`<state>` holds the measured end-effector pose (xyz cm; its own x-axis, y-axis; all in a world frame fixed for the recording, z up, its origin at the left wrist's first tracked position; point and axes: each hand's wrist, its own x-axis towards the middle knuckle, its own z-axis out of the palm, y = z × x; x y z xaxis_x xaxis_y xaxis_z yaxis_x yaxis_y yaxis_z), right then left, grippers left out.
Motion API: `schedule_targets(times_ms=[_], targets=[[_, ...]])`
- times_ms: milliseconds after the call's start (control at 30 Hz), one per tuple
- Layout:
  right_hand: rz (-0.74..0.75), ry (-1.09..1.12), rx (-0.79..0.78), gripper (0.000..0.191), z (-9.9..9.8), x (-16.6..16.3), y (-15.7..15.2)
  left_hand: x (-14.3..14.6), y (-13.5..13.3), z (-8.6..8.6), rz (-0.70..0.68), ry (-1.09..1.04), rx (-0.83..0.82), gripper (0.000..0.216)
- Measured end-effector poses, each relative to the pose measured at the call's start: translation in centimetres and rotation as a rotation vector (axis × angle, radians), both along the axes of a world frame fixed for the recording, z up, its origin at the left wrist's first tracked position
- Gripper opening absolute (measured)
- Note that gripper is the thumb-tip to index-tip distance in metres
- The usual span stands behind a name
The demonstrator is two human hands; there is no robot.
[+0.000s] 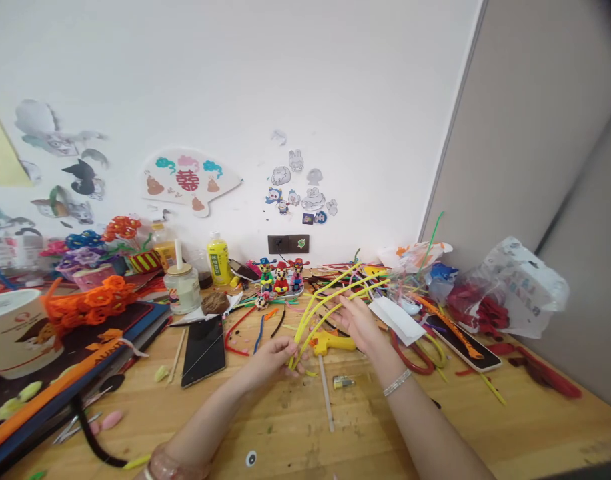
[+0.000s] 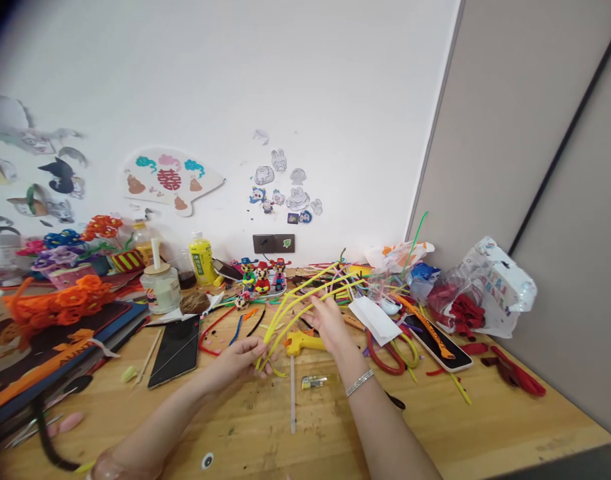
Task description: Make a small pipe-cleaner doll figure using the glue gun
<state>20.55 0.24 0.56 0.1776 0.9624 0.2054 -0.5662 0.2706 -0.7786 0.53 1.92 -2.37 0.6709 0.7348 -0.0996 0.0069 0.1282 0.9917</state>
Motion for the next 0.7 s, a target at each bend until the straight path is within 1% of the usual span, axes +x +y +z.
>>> schedule_targets(times_ms=[167, 400, 700], targets=[[-0.001, -0.014, 0.005, 0.022, -0.3, -1.1, 0.1, 0.0, -0.2, 0.1, -0.01, 0.032, -0.04, 0.037], [-0.131, 0.001, 0.043, 0.022, -0.3, -0.3, 0.5, 0.1, -0.2, -0.5, -0.002, 0.091, -0.101, 0.034], [-0.19, -0.093, 0.02, 0.023, -0.8, 0.1, 0.7, -0.3, -0.1, -0.5, -0.035, 0.09, -0.136, 0.033]])
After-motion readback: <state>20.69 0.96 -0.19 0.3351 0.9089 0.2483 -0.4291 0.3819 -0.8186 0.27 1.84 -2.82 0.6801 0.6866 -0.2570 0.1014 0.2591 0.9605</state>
